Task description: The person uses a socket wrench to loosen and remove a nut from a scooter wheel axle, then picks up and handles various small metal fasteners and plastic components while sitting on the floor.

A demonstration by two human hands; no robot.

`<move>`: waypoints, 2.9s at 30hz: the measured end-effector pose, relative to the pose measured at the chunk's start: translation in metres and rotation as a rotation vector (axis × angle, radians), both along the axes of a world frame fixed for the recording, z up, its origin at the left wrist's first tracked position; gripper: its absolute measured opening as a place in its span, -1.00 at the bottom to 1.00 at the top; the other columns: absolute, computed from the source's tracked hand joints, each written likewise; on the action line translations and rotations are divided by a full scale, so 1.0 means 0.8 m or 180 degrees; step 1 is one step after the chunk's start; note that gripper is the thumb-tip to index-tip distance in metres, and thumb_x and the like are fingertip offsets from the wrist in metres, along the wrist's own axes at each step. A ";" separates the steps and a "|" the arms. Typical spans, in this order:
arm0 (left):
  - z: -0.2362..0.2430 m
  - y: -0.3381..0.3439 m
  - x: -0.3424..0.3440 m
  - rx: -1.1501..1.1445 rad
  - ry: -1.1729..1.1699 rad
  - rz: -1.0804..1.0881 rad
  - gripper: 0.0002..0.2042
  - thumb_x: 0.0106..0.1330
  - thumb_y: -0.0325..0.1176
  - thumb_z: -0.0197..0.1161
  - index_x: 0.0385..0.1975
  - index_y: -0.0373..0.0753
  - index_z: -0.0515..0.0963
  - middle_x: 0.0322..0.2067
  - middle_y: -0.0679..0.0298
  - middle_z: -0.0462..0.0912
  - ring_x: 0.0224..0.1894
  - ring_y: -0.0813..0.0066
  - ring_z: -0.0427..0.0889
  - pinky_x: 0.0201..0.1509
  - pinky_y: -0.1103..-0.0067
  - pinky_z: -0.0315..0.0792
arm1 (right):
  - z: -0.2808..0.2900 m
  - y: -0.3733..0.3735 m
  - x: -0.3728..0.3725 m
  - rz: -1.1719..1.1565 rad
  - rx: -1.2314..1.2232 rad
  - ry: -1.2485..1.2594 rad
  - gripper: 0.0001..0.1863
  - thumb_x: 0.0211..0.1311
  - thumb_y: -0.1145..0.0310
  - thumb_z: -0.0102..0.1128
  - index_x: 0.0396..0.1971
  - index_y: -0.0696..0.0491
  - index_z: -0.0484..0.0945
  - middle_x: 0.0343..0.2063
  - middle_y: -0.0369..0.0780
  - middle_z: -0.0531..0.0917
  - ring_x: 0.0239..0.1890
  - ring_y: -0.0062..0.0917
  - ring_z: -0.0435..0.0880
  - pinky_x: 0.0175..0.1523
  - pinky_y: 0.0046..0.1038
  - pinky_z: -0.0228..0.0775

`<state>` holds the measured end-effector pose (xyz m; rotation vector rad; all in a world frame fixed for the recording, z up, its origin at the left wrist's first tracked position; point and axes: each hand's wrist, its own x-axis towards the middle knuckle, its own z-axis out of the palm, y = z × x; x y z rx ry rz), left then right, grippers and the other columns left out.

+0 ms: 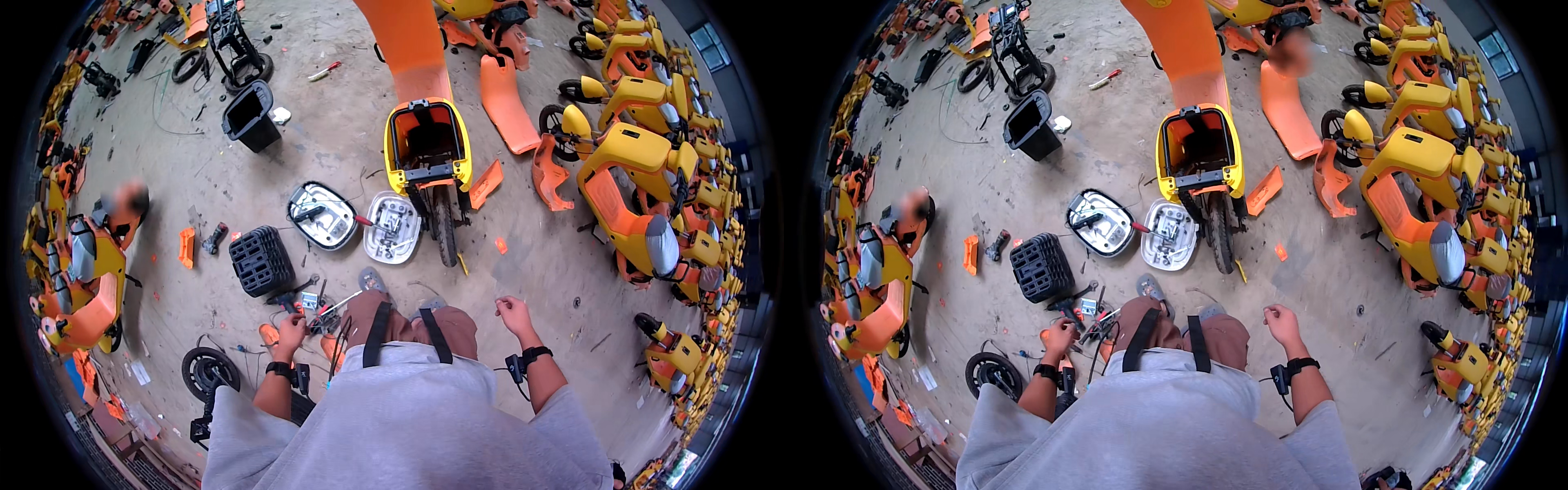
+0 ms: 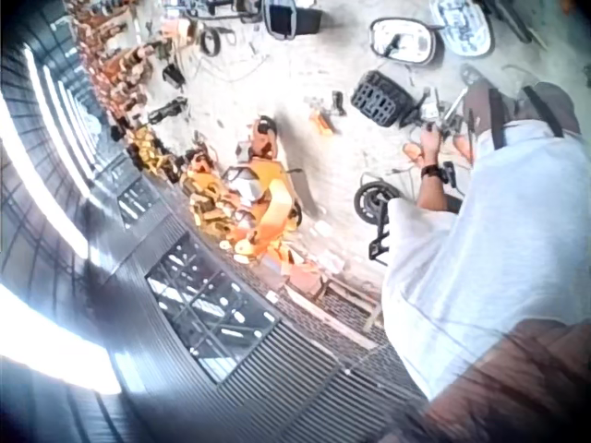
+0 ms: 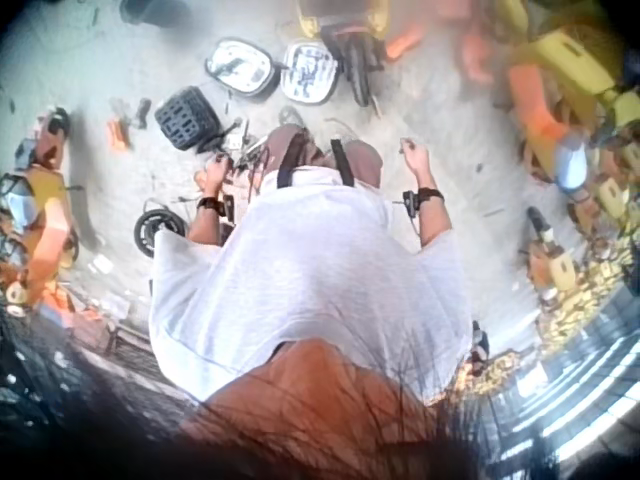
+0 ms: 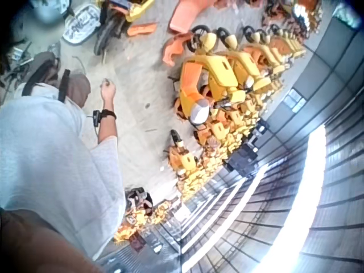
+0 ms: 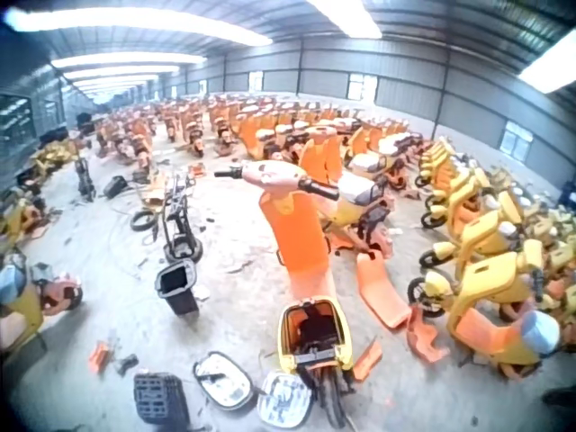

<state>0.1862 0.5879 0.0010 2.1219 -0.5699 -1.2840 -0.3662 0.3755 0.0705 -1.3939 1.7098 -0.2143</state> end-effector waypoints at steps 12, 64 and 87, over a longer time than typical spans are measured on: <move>0.021 0.093 -0.047 0.0761 0.0206 0.0878 -0.80 0.23 -0.38 0.07 -0.27 -0.39 0.48 -0.58 0.12 0.63 -0.59 0.42 0.64 -0.57 0.59 0.48 | -0.048 -0.107 0.165 0.1217 0.0301 -0.0059 -0.74 0.15 0.25 0.12 -0.33 0.14 0.61 -0.56 -0.21 0.67 -0.51 -0.51 0.63 -0.35 -0.48 0.45; -0.285 -0.190 -0.250 0.0478 0.3976 0.5059 -0.85 0.29 -0.31 0.02 -0.26 -0.22 0.43 -0.58 0.33 0.37 -0.50 0.45 0.35 -0.38 0.54 0.25 | -0.767 -0.111 0.395 0.1389 0.0743 0.0574 -0.74 -0.21 0.32 0.28 -0.40 0.04 0.61 -0.55 -0.23 0.63 -0.45 -0.35 0.63 -0.26 -0.36 0.44; -0.306 -0.219 -0.210 0.0312 0.3713 0.4808 -0.84 0.31 -0.28 0.01 -0.31 -0.23 0.40 -0.57 0.29 0.39 -0.47 0.39 0.41 -0.39 0.51 0.27 | -0.742 -0.251 0.449 0.2456 -0.1631 0.0550 -0.83 0.08 0.36 0.19 -0.30 0.04 0.57 -0.42 -0.23 0.63 -0.25 -0.34 0.48 -0.08 -0.34 0.22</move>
